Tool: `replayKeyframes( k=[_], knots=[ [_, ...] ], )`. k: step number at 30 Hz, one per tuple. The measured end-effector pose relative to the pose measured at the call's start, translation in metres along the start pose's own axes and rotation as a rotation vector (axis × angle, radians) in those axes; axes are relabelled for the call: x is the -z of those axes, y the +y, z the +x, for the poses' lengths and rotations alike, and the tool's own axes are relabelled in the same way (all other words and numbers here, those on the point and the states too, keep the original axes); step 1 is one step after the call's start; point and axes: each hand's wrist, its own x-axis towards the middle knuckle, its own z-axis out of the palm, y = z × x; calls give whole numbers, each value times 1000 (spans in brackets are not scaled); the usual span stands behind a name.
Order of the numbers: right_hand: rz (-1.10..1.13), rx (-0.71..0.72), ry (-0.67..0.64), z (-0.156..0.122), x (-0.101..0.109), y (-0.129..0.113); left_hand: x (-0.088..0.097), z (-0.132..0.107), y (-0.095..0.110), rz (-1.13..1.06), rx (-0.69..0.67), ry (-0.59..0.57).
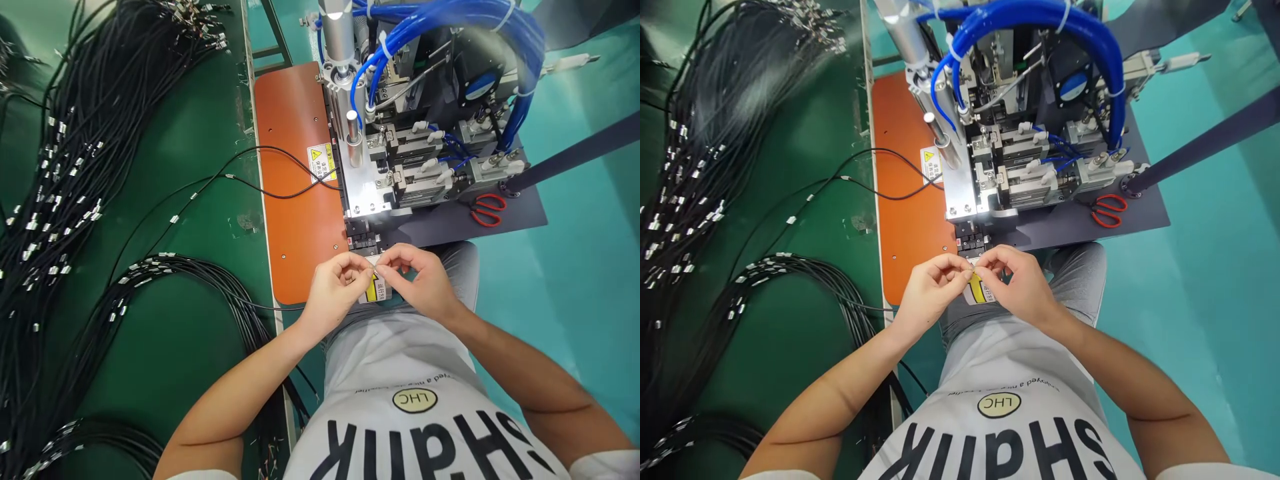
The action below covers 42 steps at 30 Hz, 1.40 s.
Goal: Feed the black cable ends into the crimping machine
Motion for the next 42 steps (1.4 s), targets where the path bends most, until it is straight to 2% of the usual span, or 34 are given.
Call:
replayKeyframes(
  k=[2,7,18,25,34,42],
  knots=[
    [16,3,0,0,0,1,-1,0,2,7,14,-1],
    [229,-158,-112,-1,2,4,-2,0,6,6,36,-1],
    [344,-219,-94,-1,-3,6,-2,-1,2,-3,39,-13],
    [344,-195,-5,-4,-9,8,-1,-1,-1,-27,37,-24],
    [301,-177,-47,-3,0,11,-2,-2,2,-32,49,-14],
    [106,-18,0,0,1,3,-3,-3,5,-1,32,-15]
  ],
)
